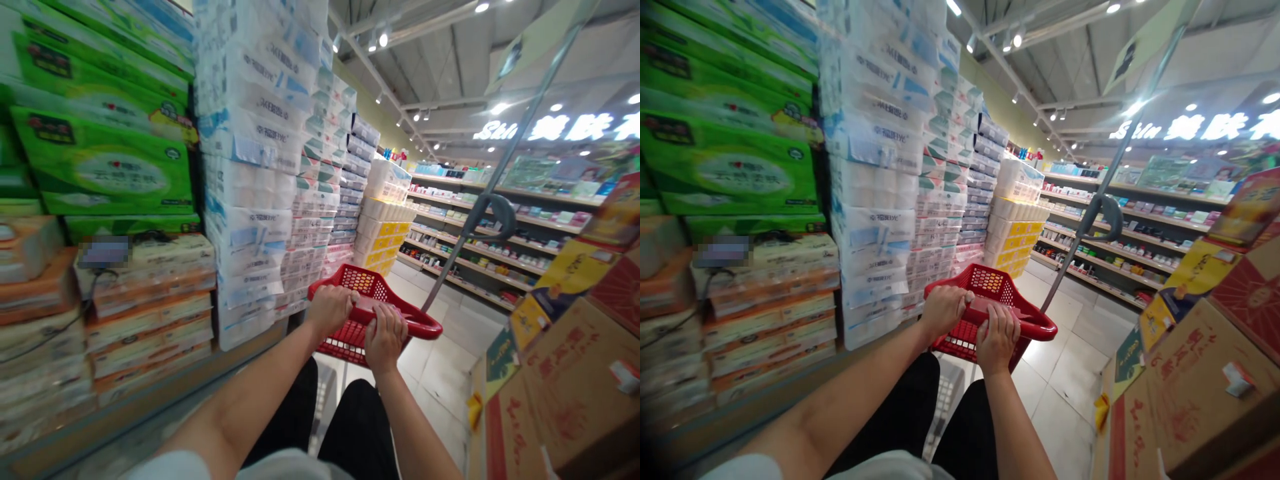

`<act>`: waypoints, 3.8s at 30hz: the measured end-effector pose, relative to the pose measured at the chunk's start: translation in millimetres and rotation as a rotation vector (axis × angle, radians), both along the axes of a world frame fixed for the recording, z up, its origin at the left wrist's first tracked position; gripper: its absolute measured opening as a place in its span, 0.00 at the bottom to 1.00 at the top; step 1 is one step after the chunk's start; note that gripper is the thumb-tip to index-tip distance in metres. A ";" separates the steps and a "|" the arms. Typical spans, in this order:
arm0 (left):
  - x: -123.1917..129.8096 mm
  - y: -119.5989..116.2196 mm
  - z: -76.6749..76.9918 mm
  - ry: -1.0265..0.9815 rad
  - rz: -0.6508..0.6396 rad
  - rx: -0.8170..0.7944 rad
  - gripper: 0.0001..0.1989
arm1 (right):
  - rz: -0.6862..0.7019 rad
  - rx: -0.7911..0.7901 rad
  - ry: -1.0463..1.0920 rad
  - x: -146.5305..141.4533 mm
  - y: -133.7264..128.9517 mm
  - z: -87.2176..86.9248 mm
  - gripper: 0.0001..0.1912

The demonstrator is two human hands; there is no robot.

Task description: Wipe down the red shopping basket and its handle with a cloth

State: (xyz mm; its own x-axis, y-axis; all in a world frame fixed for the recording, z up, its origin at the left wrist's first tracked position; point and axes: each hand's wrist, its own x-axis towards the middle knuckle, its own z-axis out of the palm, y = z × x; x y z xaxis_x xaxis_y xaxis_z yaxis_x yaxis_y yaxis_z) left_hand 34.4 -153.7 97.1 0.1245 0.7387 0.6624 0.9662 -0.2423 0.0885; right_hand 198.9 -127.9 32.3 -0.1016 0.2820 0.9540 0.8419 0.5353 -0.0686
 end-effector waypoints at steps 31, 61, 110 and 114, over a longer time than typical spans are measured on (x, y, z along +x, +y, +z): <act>-19.3 -0.1 -48.7 0.097 -0.131 0.370 0.21 | -0.006 -0.045 -0.013 1.1 -8.1 11.3 0.18; -21.3 26.8 34.6 0.232 0.013 -0.350 0.29 | 0.032 -0.039 0.008 2.8 -3.7 9.6 0.19; 0.0 14.1 26.7 0.249 0.111 -0.328 0.28 | 0.004 -0.081 -0.014 10.3 -11.1 8.1 0.20; -0.4 16.0 29.4 0.265 0.070 -0.385 0.27 | 0.011 -0.090 -0.017 10.3 -11.4 7.8 0.21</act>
State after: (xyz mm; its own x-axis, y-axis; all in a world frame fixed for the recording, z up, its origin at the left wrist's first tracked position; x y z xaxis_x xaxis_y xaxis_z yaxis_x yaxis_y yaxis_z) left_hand 34.0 -137.7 126.5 0.1933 0.9370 0.2910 0.9804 -0.1733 -0.0933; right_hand 209.3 -139.3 40.1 -0.1209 0.3656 0.9229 0.8375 0.5367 -0.1029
